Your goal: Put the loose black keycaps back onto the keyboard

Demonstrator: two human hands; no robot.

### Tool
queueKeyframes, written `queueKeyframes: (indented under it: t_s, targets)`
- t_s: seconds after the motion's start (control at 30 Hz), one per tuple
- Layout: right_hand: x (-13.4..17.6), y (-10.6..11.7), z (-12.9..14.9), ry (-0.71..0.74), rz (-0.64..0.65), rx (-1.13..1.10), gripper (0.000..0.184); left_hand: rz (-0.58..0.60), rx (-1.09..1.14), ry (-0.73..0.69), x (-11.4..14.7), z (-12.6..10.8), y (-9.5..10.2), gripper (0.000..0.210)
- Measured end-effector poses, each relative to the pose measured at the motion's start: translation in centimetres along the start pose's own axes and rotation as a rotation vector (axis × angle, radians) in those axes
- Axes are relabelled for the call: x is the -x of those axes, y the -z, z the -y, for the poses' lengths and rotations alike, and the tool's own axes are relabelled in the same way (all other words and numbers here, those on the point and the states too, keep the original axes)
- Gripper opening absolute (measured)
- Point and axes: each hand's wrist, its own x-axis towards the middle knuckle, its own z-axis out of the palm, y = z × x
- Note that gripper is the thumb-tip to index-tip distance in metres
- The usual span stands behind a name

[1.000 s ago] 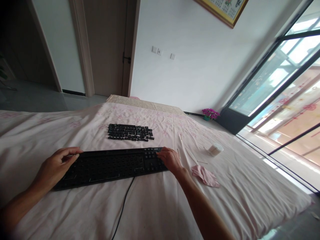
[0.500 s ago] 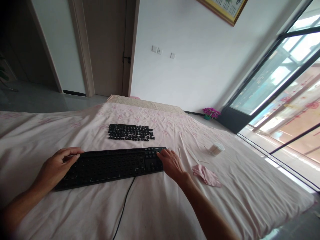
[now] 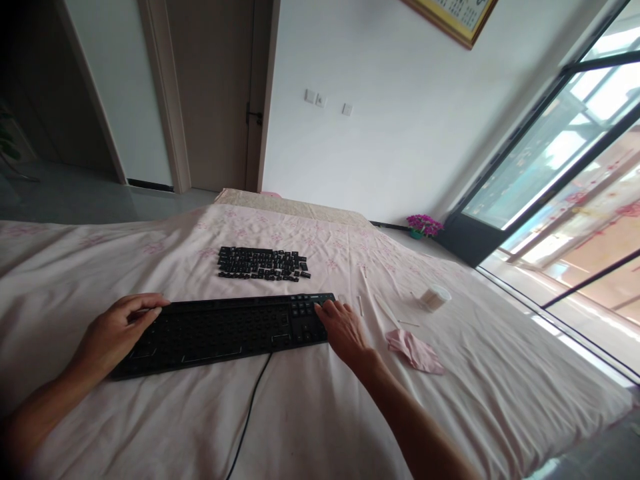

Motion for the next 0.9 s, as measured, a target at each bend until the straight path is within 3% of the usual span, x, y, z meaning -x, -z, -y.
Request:
queueKeyframes:
  t_s: [0.3,0.63,0.9]
  targets:
    - [-0.2,0.1,1.0,-0.007,0.032,0.019,0.044,0.013,-0.015,-0.018,-0.2,0.7,-0.2,0.029]
    - [0.3,0.3,0.1,-0.119,-0.037,-0.194,0.046,0.015,0.005,0.000,-0.2,0.5,-0.1,0.029]
    - [-0.5,0.8,-0.2,-0.100,-0.027,-0.250,0.052,0.016,0.015,-0.005,-0.1,0.5,-0.1,0.029]
